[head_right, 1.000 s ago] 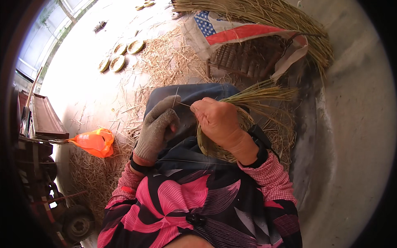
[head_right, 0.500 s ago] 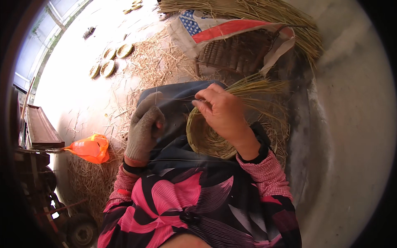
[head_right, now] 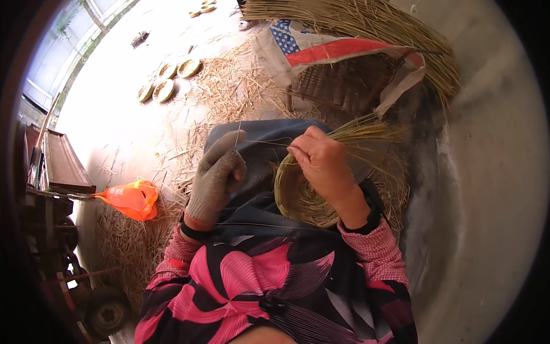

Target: Weaving a small basket or mat out of straw using a needle and thread.

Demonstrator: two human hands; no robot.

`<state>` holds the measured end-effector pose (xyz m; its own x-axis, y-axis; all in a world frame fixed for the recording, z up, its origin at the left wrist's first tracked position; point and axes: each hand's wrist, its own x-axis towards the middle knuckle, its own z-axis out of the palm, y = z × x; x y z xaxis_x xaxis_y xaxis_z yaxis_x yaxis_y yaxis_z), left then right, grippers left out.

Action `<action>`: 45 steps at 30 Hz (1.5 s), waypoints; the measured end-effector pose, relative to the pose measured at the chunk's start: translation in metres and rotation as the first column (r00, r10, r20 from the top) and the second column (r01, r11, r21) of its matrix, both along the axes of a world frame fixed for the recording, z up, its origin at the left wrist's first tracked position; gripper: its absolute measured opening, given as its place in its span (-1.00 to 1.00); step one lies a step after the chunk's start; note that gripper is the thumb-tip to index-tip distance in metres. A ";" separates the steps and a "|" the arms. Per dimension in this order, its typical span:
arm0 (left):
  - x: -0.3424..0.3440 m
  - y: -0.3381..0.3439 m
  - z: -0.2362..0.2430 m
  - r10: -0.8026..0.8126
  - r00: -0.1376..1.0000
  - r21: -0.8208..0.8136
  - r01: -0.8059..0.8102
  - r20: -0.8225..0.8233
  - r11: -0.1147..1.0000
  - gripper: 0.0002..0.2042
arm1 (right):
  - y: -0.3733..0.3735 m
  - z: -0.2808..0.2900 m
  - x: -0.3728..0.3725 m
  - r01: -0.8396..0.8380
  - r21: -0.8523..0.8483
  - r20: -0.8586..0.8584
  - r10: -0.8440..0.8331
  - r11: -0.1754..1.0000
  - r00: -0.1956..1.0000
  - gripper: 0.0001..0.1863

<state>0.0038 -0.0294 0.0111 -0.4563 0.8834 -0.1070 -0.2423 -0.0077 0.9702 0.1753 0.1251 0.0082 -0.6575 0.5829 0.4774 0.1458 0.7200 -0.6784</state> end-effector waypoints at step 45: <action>0.002 0.000 -0.001 0.009 0.997 -0.018 -0.007 0.076 1.000 -0.63 | 0.013 -0.006 -0.006 -0.118 -0.045 -0.002 0.118 0.992 0.993 -0.91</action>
